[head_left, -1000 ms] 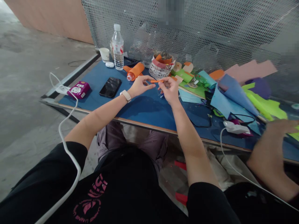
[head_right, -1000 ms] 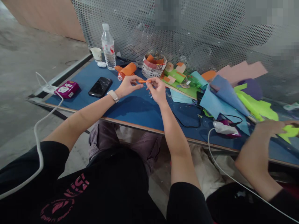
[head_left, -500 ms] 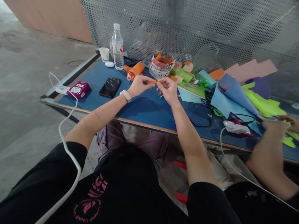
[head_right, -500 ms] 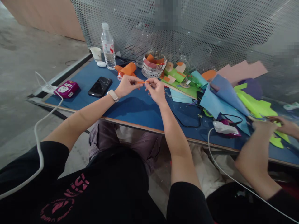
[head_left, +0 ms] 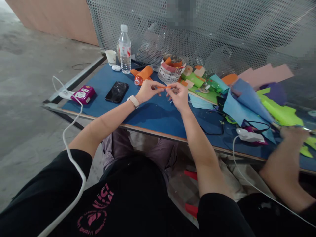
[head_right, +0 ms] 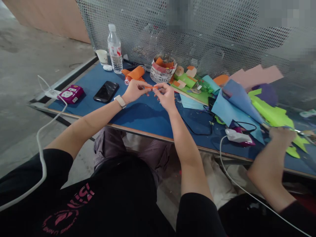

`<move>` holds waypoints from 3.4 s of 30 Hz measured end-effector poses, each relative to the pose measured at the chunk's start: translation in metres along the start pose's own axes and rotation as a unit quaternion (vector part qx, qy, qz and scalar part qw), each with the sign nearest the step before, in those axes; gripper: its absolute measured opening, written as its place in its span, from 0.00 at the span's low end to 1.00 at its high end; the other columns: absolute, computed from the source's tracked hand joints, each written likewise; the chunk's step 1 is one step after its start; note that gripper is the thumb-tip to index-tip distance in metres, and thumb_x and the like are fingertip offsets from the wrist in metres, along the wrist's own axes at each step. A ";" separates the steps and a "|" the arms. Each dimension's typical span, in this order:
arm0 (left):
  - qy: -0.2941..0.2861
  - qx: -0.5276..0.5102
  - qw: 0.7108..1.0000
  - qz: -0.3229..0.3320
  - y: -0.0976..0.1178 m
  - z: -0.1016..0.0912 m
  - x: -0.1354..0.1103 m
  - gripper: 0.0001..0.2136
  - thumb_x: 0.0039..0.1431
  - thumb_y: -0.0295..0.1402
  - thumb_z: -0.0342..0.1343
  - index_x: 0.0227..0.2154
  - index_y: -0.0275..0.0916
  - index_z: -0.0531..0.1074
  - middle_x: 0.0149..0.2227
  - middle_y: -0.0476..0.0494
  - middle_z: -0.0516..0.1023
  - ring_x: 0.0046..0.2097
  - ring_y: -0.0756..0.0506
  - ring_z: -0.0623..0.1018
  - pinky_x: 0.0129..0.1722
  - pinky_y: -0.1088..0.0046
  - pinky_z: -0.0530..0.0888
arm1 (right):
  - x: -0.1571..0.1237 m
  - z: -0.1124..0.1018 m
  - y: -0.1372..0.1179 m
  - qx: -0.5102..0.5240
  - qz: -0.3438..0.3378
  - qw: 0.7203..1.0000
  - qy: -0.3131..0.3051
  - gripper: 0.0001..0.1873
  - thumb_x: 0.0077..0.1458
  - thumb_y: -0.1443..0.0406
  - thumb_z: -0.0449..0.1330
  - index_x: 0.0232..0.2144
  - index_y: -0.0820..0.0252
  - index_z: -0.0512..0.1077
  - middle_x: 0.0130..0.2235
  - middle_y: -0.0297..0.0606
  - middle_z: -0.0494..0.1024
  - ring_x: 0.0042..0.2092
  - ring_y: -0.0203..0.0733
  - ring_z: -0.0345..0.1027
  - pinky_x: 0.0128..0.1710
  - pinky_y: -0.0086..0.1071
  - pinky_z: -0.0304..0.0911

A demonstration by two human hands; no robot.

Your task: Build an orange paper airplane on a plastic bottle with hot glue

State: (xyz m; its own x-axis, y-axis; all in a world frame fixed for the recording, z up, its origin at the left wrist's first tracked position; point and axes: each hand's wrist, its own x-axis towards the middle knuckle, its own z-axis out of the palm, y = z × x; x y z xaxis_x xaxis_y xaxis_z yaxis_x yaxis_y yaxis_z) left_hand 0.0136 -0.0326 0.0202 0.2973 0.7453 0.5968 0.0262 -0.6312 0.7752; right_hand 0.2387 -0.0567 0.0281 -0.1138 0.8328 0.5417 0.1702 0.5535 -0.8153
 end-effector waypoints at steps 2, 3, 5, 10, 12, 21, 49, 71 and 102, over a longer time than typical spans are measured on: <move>0.000 0.001 1.000 -0.003 0.003 0.000 -0.001 0.10 0.73 0.39 0.79 0.49 0.38 0.94 0.46 0.37 0.96 0.34 0.47 0.92 0.38 0.73 0.88 | 0.000 0.000 -0.001 -0.009 0.000 1.000 0.006 0.45 0.50 0.19 0.76 0.43 0.47 0.85 0.29 0.33 0.82 0.29 0.45 0.79 0.24 0.38 0.72; 0.000 0.003 1.000 -0.007 0.005 0.000 -0.001 0.10 0.73 0.39 0.79 0.49 0.38 0.94 0.46 0.37 0.96 0.34 0.47 0.92 0.38 0.73 0.89 | 0.000 0.000 -0.001 -0.013 -0.001 1.000 0.009 0.45 0.50 0.18 0.76 0.43 0.47 0.85 0.29 0.34 0.82 0.29 0.45 0.79 0.24 0.38 0.72; 0.001 0.009 1.000 -0.015 0.008 0.001 -0.002 0.11 0.73 0.39 0.79 0.49 0.38 0.94 0.47 0.36 0.96 0.34 0.48 0.92 0.38 0.73 0.89 | 0.000 0.000 -0.002 -0.016 -0.003 1.000 0.015 0.46 0.49 0.18 0.76 0.43 0.48 0.86 0.29 0.34 0.82 0.29 0.46 0.79 0.24 0.39 0.72; 0.005 0.003 1.000 -0.008 0.010 0.001 -0.002 0.10 0.72 0.38 0.79 0.48 0.38 0.94 0.46 0.37 0.96 0.33 0.48 0.91 0.39 0.73 0.89 | 0.000 0.000 -0.003 -0.011 0.003 1.000 0.021 0.45 0.48 0.19 0.77 0.42 0.48 0.86 0.29 0.34 0.82 0.28 0.44 0.78 0.24 0.38 0.72; 0.012 0.000 1.000 -0.007 0.010 0.001 -0.001 0.10 0.71 0.39 0.80 0.47 0.38 0.94 0.45 0.37 0.95 0.33 0.48 0.91 0.39 0.72 0.89 | 0.000 0.000 -0.004 -0.006 0.009 1.000 0.023 0.44 0.49 0.20 0.78 0.42 0.48 0.86 0.29 0.34 0.82 0.29 0.44 0.78 0.25 0.38 0.72; 0.040 0.010 0.999 -0.017 0.012 -0.001 -0.001 0.14 0.69 0.44 0.82 0.46 0.38 0.93 0.43 0.36 0.94 0.32 0.46 0.90 0.35 0.70 0.87 | 0.001 -0.001 -0.007 -0.009 0.033 0.999 0.033 0.46 0.46 0.17 0.76 0.42 0.47 0.83 0.31 0.34 0.81 0.31 0.45 0.79 0.24 0.38 0.72; 0.039 -0.017 0.999 -0.026 -0.001 -0.004 0.003 0.08 0.69 0.34 0.78 0.47 0.38 0.91 0.40 0.40 0.93 0.31 0.47 0.90 0.31 0.73 0.83 | 0.016 -0.031 0.015 -0.008 -0.011 0.994 0.106 0.43 0.51 0.20 0.77 0.44 0.46 0.90 0.42 0.43 0.89 0.31 0.46 0.81 0.24 0.39 0.75; 0.041 -0.021 0.999 -0.023 -0.003 -0.004 0.004 0.06 0.70 0.30 0.76 0.47 0.38 0.91 0.43 0.38 0.94 0.32 0.47 0.90 0.32 0.72 0.83 | 0.007 -0.021 0.000 -0.033 -0.004 0.996 0.085 0.40 0.47 0.23 0.82 0.33 0.49 0.87 0.25 0.34 0.79 0.24 0.43 0.73 0.22 0.40 0.76; 0.020 -0.007 0.999 -0.026 0.006 0.001 -0.002 0.06 0.69 0.30 0.76 0.46 0.37 0.91 0.41 0.41 0.93 0.31 0.50 0.90 0.30 0.77 0.80 | -0.327 -0.111 -0.089 -0.008 -0.055 0.944 0.325 0.09 0.61 0.53 0.86 0.37 0.44 0.93 0.32 0.33 0.89 0.14 0.38 0.70 0.12 0.31 0.64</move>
State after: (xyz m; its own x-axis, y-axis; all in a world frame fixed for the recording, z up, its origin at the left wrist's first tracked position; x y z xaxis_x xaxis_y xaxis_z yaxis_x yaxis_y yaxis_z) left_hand 0.0145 -0.0385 0.0233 0.2576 0.7856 0.5625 0.0275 -0.5879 0.8085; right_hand 0.3695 -0.3780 -0.0535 0.4925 0.5920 0.6379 0.2070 0.6323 -0.7466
